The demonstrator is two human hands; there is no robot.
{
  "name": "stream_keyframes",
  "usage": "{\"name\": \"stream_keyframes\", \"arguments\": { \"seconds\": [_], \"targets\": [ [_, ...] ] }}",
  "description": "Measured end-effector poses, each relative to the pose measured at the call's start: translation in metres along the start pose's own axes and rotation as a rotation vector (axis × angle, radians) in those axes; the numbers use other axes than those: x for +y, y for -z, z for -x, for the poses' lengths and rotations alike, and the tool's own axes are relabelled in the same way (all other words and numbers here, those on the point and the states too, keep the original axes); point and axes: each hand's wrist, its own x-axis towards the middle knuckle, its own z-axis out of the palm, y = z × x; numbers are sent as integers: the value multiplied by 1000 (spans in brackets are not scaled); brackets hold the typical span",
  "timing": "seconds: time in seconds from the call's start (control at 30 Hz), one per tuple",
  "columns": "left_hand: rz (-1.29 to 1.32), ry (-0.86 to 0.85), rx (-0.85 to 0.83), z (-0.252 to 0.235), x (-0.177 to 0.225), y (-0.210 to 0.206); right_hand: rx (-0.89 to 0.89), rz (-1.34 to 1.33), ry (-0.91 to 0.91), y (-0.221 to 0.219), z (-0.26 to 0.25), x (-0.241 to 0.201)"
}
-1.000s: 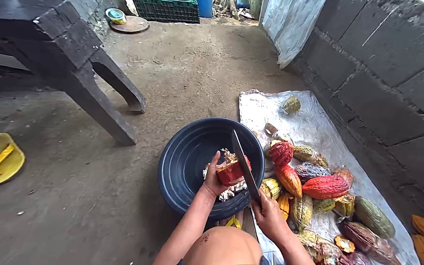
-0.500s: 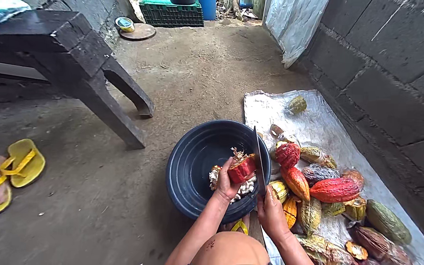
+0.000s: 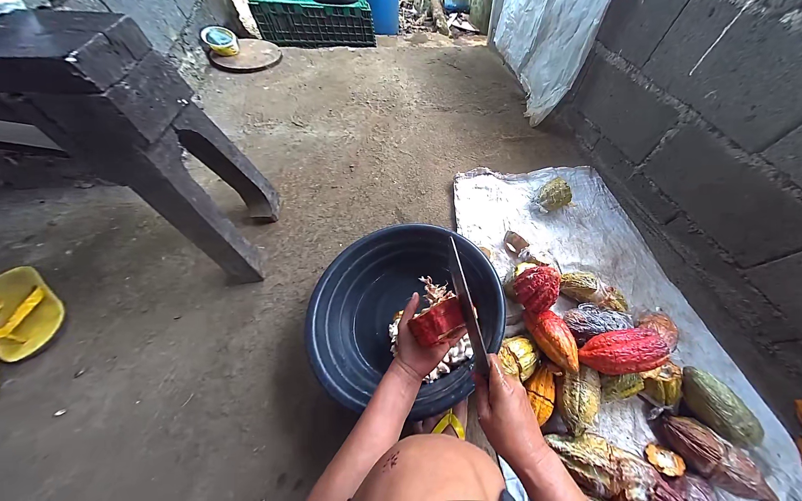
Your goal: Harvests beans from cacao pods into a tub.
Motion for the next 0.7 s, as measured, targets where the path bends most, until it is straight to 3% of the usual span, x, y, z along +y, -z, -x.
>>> {"name": "stream_keyframes", "arguments": {
  "seconds": [0.13,0.2,0.37,0.47,0.6,0.7],
  "targets": [
    [-25,-95,48,2,-8,-4,-134,156,-246,10,-12,-13],
    [-9,-151,51,0,-16,-3,-90,93,-260,8,-16,-12],
    [47,-136,11,-1,-17,-6,16,-80,-139,2,-12,-6],
    [-41,-60,161,-1,-8,-17,39,-166,-23,2,-8,12],
    [-78,-19,346,-6,-5,-16,305,-117,321,3,10,28],
    [-143,-40,408,-7,-3,-17,293,6,331,2,22,28]
  ]
}}
